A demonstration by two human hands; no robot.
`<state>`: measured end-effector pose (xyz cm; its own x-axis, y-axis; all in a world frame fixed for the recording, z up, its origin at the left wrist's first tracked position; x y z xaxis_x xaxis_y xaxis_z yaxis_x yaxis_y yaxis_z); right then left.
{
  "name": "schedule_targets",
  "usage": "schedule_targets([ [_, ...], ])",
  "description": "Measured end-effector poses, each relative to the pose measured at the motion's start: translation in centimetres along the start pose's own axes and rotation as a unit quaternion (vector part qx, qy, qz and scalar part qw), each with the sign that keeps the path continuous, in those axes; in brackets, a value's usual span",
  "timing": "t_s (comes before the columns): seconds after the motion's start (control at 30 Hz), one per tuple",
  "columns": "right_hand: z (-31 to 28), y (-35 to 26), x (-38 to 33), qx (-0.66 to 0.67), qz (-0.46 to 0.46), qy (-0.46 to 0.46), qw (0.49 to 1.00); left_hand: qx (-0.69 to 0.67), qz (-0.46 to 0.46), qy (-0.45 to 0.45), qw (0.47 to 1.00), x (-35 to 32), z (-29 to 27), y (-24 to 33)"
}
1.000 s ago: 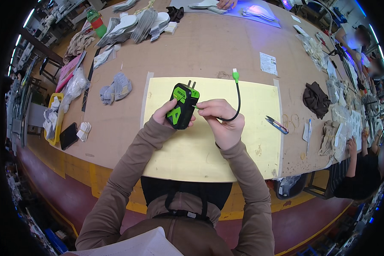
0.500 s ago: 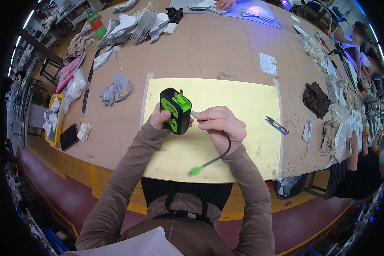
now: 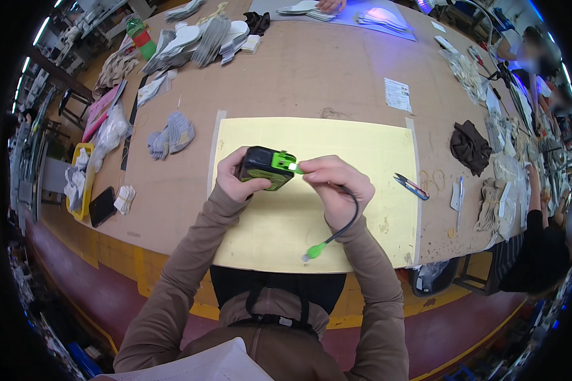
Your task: The person folds small fabric items at a workbench, repeatedly picking them up, aligning edges, and placing them into a yellow tray. The person also handles a small green and black device, manipulating its cable.
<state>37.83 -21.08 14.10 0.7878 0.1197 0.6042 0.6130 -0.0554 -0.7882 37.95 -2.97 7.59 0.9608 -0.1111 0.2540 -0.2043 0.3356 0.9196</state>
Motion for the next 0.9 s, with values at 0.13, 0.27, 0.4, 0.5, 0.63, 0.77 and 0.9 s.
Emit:
schedule_targets([
  [0.13,-1.2,0.5,0.3,0.055,0.029,0.054,0.997,0.187,0.074,-0.007,0.98,0.2,1.8,2.7],
  [0.27,-0.1,-0.3,0.6,-0.041,-0.023,-0.006,0.999,0.273,0.172,-0.007,0.946,0.1,2.5,4.1],
  [0.4,1.5,-1.3,0.8,-0.132,-0.077,-0.061,0.986,0.323,0.218,-0.025,0.921,-0.3,3.1,4.9],
  [0.5,1.4,-1.2,0.7,-0.126,-0.073,-0.059,0.988,0.344,0.229,-0.026,0.91,-0.4,3.2,5.3],
  [0.63,1.0,-1.1,0.9,-0.123,-0.063,-0.053,0.989,0.353,0.238,-0.012,0.905,-0.4,2.7,5.2],
  [0.77,1.3,-1.0,0.8,-0.113,-0.052,-0.065,0.99,0.352,0.258,0.006,0.9,-0.5,2.4,5.8],
  [0.9,0.4,-0.5,0.6,-0.052,-0.034,-0.032,0.998,0.431,0.35,0.015,0.831,-1.6,3.2,7.5],
])
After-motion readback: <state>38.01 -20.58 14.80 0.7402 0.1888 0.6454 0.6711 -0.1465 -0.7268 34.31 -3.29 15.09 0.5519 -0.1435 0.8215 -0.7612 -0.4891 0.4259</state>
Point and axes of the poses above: each hand's wrist, its own x-axis towards the middle knuckle, its own z-axis out of the palm, y = z × x, the point moved 10 cm from there along x, towards the middle knuckle, and after that the axes turned 15 degrees about -x, right-handed, at the moved point
